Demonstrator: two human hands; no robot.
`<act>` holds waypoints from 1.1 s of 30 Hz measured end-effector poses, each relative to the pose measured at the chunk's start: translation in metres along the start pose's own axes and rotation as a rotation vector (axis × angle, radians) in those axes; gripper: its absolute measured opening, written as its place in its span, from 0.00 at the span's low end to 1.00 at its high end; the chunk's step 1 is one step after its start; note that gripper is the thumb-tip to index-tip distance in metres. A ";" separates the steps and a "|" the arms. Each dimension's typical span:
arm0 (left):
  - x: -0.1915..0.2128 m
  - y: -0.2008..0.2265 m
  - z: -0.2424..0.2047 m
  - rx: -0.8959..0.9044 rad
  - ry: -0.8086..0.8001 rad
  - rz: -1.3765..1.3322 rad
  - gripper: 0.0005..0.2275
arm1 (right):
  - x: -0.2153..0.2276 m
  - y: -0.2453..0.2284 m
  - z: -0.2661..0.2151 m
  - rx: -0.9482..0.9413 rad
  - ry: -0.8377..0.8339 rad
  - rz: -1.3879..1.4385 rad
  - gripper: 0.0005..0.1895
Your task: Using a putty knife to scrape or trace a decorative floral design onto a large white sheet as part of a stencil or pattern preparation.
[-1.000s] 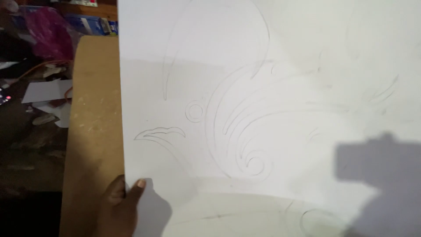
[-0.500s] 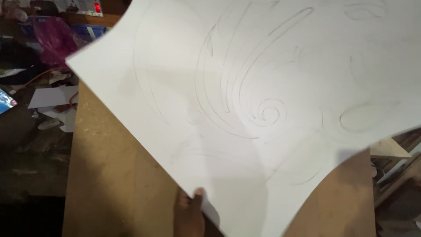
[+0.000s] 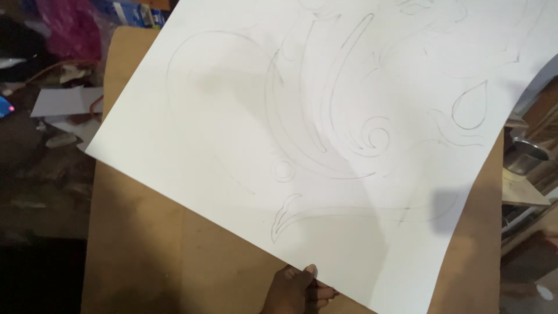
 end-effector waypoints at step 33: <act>0.042 0.089 -0.007 -1.853 0.409 1.006 0.21 | -0.083 0.072 -0.144 -1.208 0.053 0.988 0.17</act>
Point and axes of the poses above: each hand's wrist, its own z-axis towards the middle knuckle, its own x-axis out of the back of the hand, y = z × x, the point moved 2 cm from there along z, towards the middle knuckle, and after that the axes turned 12 degrees about y, right-handed, at the moved point
